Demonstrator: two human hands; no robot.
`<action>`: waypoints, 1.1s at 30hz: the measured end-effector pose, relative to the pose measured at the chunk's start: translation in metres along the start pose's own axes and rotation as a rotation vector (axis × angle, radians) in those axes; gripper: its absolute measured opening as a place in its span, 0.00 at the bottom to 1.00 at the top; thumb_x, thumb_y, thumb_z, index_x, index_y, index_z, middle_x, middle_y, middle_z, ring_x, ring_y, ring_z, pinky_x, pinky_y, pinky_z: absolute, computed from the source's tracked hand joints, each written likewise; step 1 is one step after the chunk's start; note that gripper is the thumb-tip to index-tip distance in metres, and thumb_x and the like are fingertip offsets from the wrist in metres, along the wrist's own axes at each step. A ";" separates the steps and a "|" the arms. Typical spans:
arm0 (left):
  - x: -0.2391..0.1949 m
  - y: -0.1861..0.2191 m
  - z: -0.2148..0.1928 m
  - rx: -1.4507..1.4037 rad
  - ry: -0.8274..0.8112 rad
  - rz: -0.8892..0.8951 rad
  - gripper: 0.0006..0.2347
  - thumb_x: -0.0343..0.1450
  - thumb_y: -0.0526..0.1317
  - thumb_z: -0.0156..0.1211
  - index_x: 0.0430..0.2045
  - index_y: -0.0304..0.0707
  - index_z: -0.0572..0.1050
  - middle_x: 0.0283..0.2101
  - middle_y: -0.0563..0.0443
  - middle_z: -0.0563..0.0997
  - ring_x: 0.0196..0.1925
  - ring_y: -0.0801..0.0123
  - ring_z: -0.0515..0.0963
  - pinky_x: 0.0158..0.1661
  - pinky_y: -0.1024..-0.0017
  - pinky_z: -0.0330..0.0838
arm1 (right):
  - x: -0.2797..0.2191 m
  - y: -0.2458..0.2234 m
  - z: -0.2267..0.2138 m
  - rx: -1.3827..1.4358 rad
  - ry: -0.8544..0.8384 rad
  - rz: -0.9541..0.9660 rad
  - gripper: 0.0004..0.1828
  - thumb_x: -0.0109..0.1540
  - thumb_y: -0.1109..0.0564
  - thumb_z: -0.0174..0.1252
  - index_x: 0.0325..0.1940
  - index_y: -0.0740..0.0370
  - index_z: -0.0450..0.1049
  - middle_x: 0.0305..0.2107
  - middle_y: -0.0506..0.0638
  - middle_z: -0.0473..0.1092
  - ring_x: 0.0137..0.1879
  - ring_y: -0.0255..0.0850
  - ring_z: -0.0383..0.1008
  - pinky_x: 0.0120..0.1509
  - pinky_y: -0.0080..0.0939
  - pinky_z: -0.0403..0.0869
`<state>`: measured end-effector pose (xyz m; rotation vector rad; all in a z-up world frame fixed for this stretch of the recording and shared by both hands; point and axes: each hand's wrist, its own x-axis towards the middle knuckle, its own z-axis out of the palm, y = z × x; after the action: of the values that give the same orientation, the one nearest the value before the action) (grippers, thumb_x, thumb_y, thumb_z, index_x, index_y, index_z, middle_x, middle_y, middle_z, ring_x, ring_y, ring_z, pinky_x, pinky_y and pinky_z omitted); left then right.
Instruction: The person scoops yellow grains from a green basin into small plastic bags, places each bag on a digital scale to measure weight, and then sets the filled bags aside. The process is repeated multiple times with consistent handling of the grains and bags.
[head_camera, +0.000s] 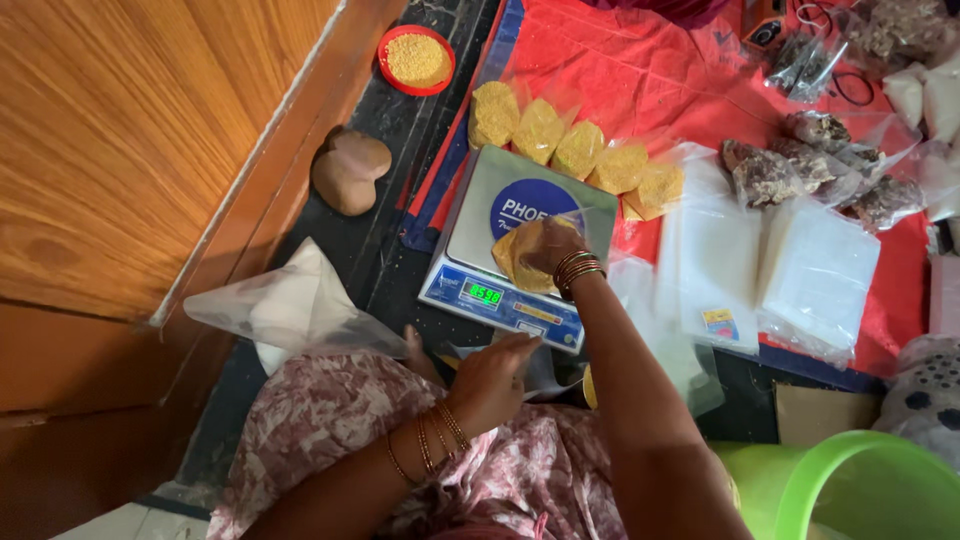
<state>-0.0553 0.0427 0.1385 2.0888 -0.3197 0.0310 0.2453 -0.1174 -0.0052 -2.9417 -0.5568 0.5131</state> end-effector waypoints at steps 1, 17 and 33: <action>-0.002 0.000 0.002 0.001 0.024 0.026 0.27 0.60 0.22 0.55 0.58 0.28 0.72 0.61 0.33 0.75 0.60 0.45 0.77 0.56 0.58 0.74 | -0.002 0.004 0.009 0.002 -0.014 0.019 0.49 0.49 0.34 0.70 0.64 0.67 0.68 0.49 0.66 0.76 0.56 0.58 0.77 0.61 0.51 0.74; -0.003 -0.013 0.004 -0.058 0.081 0.011 0.27 0.60 0.24 0.55 0.58 0.32 0.73 0.60 0.35 0.76 0.58 0.46 0.79 0.57 0.60 0.73 | -0.071 0.016 -0.058 2.351 -0.275 0.318 0.12 0.66 0.45 0.55 0.35 0.55 0.70 0.27 0.47 0.68 0.23 0.35 0.63 0.18 0.28 0.55; -0.011 -0.006 0.011 -0.057 0.014 -0.111 0.29 0.60 0.27 0.60 0.60 0.33 0.66 0.60 0.39 0.76 0.59 0.49 0.78 0.56 0.63 0.74 | -0.251 -0.078 0.007 1.607 -0.029 -0.089 0.11 0.64 0.51 0.53 0.45 0.59 0.68 0.38 0.57 0.70 0.37 0.47 0.69 0.36 0.41 0.67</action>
<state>-0.0653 0.0385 0.1257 2.0452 -0.1933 -0.0291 -0.0033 -0.1380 0.0781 -1.3699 -0.0979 0.5693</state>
